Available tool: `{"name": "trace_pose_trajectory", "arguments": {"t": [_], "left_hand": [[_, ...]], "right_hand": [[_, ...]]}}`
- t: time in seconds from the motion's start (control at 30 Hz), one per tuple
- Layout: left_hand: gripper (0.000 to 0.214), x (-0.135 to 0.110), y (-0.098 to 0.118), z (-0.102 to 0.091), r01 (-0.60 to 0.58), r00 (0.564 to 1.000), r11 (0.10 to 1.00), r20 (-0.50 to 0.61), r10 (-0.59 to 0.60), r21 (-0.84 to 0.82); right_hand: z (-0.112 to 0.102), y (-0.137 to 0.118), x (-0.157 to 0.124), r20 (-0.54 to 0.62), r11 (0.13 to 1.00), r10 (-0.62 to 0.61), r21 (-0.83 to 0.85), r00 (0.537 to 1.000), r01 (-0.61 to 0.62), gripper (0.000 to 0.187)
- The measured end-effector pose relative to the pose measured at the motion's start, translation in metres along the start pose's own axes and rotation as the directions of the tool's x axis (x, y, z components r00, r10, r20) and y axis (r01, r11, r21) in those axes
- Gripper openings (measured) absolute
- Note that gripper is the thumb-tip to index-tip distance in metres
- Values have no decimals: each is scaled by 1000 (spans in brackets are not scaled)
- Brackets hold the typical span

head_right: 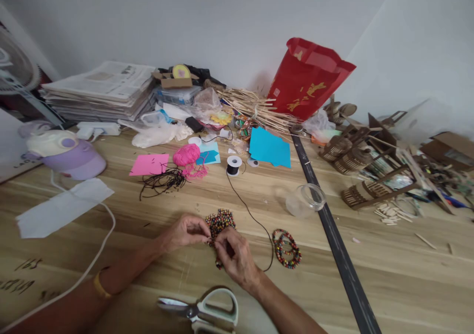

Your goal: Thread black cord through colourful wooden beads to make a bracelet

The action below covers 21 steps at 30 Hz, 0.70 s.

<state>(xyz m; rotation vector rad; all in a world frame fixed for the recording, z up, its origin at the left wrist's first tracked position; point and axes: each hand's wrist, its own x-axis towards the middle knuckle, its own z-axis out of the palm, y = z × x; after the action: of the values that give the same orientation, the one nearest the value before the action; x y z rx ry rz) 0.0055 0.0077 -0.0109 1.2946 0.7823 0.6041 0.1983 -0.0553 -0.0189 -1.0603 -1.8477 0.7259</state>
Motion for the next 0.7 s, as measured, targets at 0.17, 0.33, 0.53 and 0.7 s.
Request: {"name": "trace_pose_trajectory", "arguments": {"t": [0.17,0.33,0.53,0.7], "left_hand": [[18,1,-2,0,-13,1000,1000,0,13,-8],[16,1,-6,0,-33,999,999,6,32,28],[17,1,-4,-1,-44,999,998,26,43,43],[16,-1,-2,0,-32,999,998,28,31,45]], "right_hand": [[-1,-2,1,5,1000,-1,-18,1000,1,15],[0,-4,1,1,1000,11,-10,1000,-11,16],[0,-2,0,19,1000,13,-17,1000,-13,18],[1,1,-1,22,1000,4,-13,1000,-4,15]]}}
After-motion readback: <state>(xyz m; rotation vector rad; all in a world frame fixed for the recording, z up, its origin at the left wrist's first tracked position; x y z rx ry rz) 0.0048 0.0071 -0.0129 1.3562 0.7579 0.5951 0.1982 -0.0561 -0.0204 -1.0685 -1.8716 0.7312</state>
